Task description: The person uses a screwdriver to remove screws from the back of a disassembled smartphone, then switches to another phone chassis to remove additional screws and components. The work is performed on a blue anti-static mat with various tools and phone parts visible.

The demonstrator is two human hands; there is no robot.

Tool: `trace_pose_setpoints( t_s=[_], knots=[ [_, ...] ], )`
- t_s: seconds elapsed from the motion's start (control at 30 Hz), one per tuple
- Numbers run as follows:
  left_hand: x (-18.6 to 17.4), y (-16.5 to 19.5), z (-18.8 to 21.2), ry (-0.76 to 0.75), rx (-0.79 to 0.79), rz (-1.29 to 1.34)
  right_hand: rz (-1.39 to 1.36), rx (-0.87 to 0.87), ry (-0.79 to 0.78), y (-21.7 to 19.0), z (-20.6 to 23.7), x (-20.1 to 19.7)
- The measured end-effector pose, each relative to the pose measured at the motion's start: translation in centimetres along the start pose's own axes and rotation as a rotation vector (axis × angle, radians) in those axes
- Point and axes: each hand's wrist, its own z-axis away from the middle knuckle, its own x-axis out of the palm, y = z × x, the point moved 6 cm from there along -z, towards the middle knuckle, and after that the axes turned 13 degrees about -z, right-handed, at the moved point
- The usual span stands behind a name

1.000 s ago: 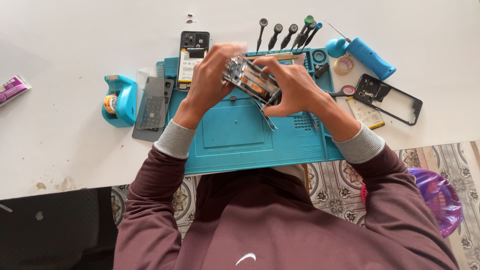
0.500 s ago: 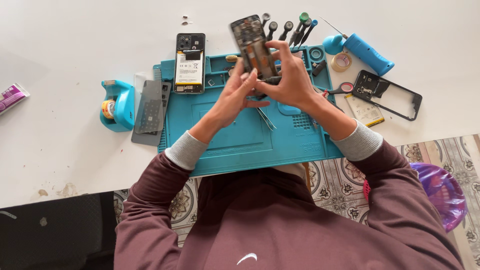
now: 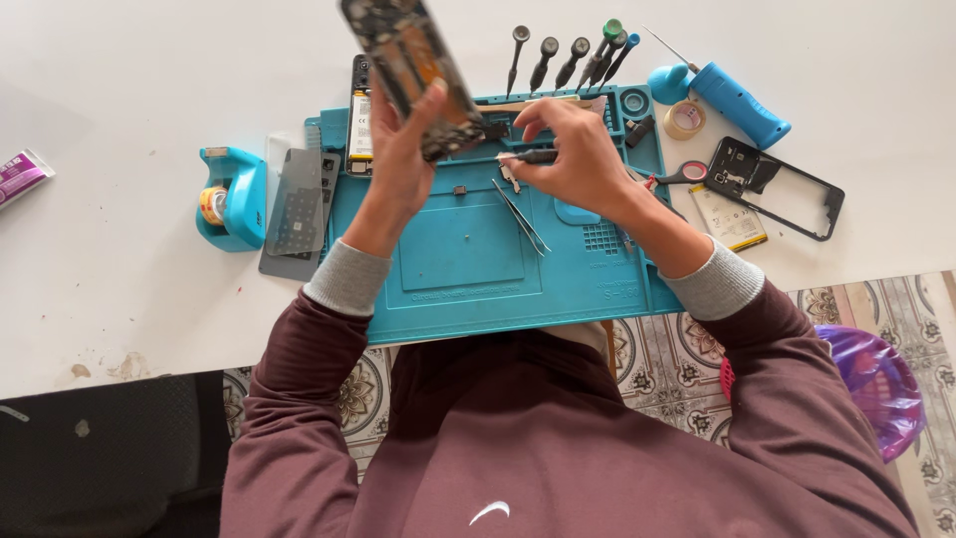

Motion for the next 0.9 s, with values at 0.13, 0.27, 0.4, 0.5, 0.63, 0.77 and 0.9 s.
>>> trace_pose_setpoints(
  t_s=[0.13,0.27,0.4,0.5,0.63,0.77,0.9],
  knots=[
    [-1.4,1.1,-0.5,0.001,0.071,0.009,0.088,-0.074,0.021,0.0,0.3,0.4],
    [-1.5,1.6,-1.0,-0.023,0.036,0.159,0.01,0.046,0.028,1.3,0.3,0.3],
    [-0.9,1.8,-0.6,-0.076,-0.029,0.174,-0.012,0.017,0.055,0.7,0.2,0.4],
    [-0.1,1.6,-0.2,-0.132,-0.056,0.131,-0.12,-0.02,0.087,-0.5,0.1,0.3],
    [0.5,0.9,0.4,-0.187,-0.077,0.058,-0.26,-0.253,0.072,-3.2,0.4,-0.1],
    [0.9,0.8,0.7,-0.272,0.008,-0.027,-0.109,-0.204,0.035,-3.5,0.4,0.2],
    [1.0,0.6,0.8,-0.294,0.028,-0.062,-0.072,-0.22,0.023,-3.4,0.3,0.4]
  ],
)
